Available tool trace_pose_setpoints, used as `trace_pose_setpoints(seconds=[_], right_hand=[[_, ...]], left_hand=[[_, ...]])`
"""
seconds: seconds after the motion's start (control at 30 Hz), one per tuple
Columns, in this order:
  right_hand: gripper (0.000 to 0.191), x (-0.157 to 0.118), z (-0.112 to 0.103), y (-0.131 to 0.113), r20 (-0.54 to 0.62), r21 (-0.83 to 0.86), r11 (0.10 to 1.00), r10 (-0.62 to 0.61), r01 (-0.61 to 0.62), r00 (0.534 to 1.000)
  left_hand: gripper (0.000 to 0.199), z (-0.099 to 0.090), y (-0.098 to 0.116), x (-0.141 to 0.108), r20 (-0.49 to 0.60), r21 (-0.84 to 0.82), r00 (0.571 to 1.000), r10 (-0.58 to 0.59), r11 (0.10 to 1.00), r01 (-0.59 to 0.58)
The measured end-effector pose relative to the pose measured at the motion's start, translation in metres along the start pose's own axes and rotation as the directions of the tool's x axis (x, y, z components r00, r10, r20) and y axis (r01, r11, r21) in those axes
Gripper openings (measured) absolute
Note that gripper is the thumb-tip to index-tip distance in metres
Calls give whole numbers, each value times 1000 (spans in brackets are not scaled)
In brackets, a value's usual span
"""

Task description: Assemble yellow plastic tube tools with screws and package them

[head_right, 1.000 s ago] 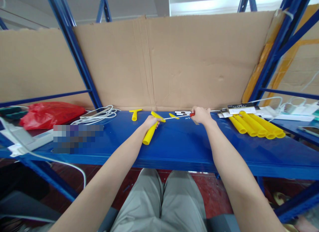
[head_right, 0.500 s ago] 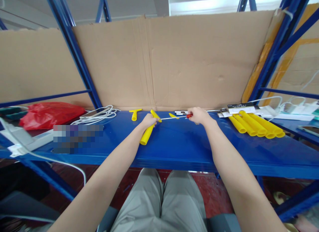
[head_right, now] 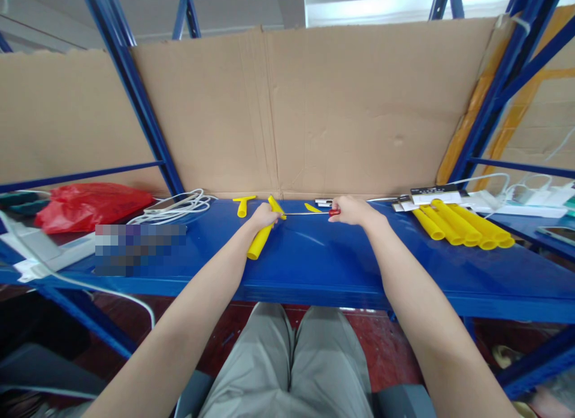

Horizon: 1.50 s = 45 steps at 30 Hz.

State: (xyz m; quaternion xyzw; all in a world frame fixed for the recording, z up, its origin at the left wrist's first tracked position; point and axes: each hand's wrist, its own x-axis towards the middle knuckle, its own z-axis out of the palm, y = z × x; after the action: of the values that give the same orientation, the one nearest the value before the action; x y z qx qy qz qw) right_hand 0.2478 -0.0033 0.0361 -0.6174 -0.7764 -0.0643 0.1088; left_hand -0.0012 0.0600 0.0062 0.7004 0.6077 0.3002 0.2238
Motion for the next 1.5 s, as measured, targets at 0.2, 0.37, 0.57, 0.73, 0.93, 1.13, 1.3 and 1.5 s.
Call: trace_pose_setpoints(seconds=[0.2,0.37,0.57,0.73,0.93,1.13,1.3,1.5], right_hand=[[10,-1,0,-4,-83,-147,989,20,-32,996],[18,2,5,5,-1,-48,999,-15,15,1000],[27,5,10,4,101,55,998,-25,19,995],[23,4,9,0,29,-1,1000,1,-1,1000],[19,4,9,-2,-6,-70,998,-8,7,1000],[22,5,13,2,55,-50,999,-4,7,999],[23,5,13,3,106,22,999,-34,32,994],[27,3,9,0,117,94,995,-49,38,992]], left_hand=[[18,-5,9,-11,44,4,999,-32,999,32],[17,-8,11,-15,63,14,997,-37,999,36],[13,-6,6,-9,51,32,998,-24,999,23],[7,-5,2,-5,47,68,998,-31,997,27],[7,-3,2,-2,47,100,997,-56,994,51],[7,-4,3,-4,43,87,998,-47,995,43],[9,-4,3,-4,48,95,997,-53,994,48],[9,-5,6,-5,52,109,996,-72,992,65]])
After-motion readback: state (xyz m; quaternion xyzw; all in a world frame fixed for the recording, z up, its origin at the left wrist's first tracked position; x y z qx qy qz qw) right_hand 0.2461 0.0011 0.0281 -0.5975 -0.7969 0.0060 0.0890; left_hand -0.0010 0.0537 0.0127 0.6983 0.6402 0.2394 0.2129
